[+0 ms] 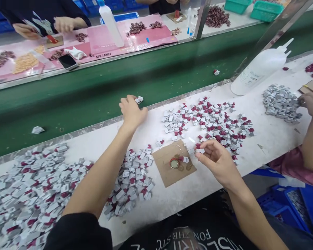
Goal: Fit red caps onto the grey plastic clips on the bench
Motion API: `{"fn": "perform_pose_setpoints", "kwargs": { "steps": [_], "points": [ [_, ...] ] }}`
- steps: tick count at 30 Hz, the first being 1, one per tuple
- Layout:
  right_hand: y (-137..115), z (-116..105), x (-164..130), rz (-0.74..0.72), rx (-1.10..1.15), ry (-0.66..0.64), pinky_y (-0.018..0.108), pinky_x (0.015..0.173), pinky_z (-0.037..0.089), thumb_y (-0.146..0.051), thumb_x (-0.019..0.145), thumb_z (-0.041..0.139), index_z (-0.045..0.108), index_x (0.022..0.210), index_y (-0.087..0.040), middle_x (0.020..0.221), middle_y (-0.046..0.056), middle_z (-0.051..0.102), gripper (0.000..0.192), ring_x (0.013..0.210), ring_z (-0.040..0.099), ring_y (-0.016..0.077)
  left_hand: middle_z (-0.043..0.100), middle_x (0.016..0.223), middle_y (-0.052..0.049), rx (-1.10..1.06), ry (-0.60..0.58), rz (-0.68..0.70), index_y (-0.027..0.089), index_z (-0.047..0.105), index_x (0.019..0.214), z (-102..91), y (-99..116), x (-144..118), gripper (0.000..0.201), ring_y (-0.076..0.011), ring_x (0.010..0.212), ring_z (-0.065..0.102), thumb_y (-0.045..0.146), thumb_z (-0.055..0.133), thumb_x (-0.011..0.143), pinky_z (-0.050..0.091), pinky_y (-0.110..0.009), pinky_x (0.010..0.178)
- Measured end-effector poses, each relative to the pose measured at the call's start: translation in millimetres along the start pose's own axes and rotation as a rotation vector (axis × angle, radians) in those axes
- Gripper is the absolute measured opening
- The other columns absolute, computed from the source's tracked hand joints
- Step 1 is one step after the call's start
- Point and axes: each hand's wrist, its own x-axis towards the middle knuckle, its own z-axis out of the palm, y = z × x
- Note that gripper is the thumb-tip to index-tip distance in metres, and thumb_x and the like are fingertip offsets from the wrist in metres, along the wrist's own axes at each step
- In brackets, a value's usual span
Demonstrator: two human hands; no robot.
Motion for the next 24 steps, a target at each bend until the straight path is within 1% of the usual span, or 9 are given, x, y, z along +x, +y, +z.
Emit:
{"fn": "perform_pose_setpoints", "kwargs": {
  "steps": [3, 5, 6, 8, 10, 14, 18, 20, 24],
  "points": [
    [1.4, -1.1, -7.2, 0.011, -0.007, 0.032, 0.036, 0.078, 0.067, -0.049, 0.095, 0.093, 0.071, 0.106, -0.029, 0.097, 0.005, 0.078, 0.032, 0.093, 0.081, 0.0251, 0.065, 0.131, -0.019, 0.005, -0.203, 0.239, 0.023, 0.064, 0.113, 5.1, 4.6, -38.4, 0.043, -0.0461, 0.134, 0.058, 0.02, 0.082, 0.074, 0.046, -0.062, 0.121],
    [0.5, -0.5, -9.7, 0.028, 0.015, 0.018, 0.037, 0.077, 0.069, -0.048, 0.094, 0.094, 0.072, 0.106, -0.029, 0.095, 0.005, 0.081, 0.032, 0.09, 0.083, 0.0255, 0.069, 0.122, -0.016, -0.013, -0.301, 0.296, 0.022, 0.066, 0.11, 11.5, 7.5, -56.5, 0.034, -0.0411, 0.125, 0.064, 0.024, 0.079, 0.078, 0.051, -0.058, 0.116],
    [-0.4, 0.4, -10.6, 0.039, 0.036, 0.005, 0.037, 0.077, 0.07, -0.048, 0.095, 0.093, 0.072, 0.107, -0.029, 0.094, 0.005, 0.082, 0.031, 0.089, 0.084, 0.0256, 0.071, 0.12, -0.016, -0.016, -0.317, 0.302, 0.022, 0.068, 0.11, 15.0, 8.6, -61.6, 0.031, -0.0393, 0.123, 0.065, 0.025, 0.078, 0.081, 0.053, -0.055, 0.113],
    [-2.6, 3.3, -12.4, 0.065, 0.082, -0.016, 0.038, 0.077, 0.071, -0.049, 0.096, 0.091, 0.075, 0.108, -0.028, 0.092, 0.006, 0.084, 0.03, 0.087, 0.086, 0.0261, 0.073, 0.117, -0.016, -0.008, -0.317, 0.296, 0.021, 0.07, 0.108, 21.3, 10.4, -64.7, 0.024, -0.0375, 0.12, 0.067, 0.026, 0.074, 0.085, 0.054, -0.052, 0.11],
    [-4.2, 6.8, -14.4, 0.092, 0.112, -0.032, 0.038, 0.079, 0.072, -0.05, 0.097, 0.091, 0.078, 0.11, -0.027, 0.096, 0.008, 0.086, 0.029, 0.089, 0.087, 0.027, 0.075, 0.115, -0.016, 0.006, -0.308, 0.285, 0.02, 0.073, 0.106, 25.8, 11.6, -61.5, 0.019, -0.0363, 0.118, 0.069, 0.026, 0.07, 0.088, 0.055, -0.051, 0.109],
    [-3.4, 12.6, -19.0, 0.135, 0.145, -0.047, 0.039, 0.083, 0.073, -0.051, 0.094, 0.093, 0.083, 0.114, -0.026, 0.098, 0.009, 0.089, 0.032, 0.095, 0.09, 0.0301, 0.079, 0.112, -0.014, 0.03, -0.3, 0.272, 0.019, 0.076, 0.106, 29.2, 13.8, -54.1, 0.017, -0.0331, 0.11, 0.071, 0.024, 0.068, 0.092, 0.057, -0.049, 0.108],
    [0.4, 15.5, -22.2, 0.151, 0.174, -0.015, 0.04, 0.087, 0.074, -0.048, 0.091, 0.096, 0.087, 0.111, -0.026, 0.091, 0.006, 0.089, 0.031, 0.088, 0.09, 0.028, 0.078, 0.116, -0.015, 0.042, -0.302, 0.276, 0.017, 0.078, 0.113, 30.1, 18.1, -54.6, 0.026, -0.0336, 0.112, 0.071, 0.019, 0.07, 0.088, 0.056, -0.048, 0.109],
    [1.9, 16.3, -23.2, 0.134, 0.172, -0.003, 0.039, 0.084, 0.074, -0.044, 0.09, 0.097, 0.089, 0.108, -0.027, 0.092, 0.005, 0.089, 0.026, 0.084, 0.088, 0.0259, 0.077, 0.117, -0.014, 0.042, -0.305, 0.281, 0.017, 0.078, 0.114, 30.1, 21.2, -56.2, 0.03, -0.0331, 0.112, 0.071, 0.016, 0.071, 0.086, 0.055, -0.046, 0.108],
    [4.8, 17.8, -25.1, 0.063, 0.11, -0.007, 0.034, 0.079, 0.072, -0.037, 0.091, 0.094, 0.092, 0.099, -0.028, 0.097, 0.005, 0.09, 0.012, 0.087, 0.086, 0.0231, 0.077, 0.105, -0.01, 0.038, -0.314, 0.237, 0.018, 0.074, 0.102, 24.6, 27.9, -62.1, 0.025, -0.0295, 0.097, 0.069, 0.01, 0.075, 0.078, 0.056, -0.041, 0.093]
  ]
}}
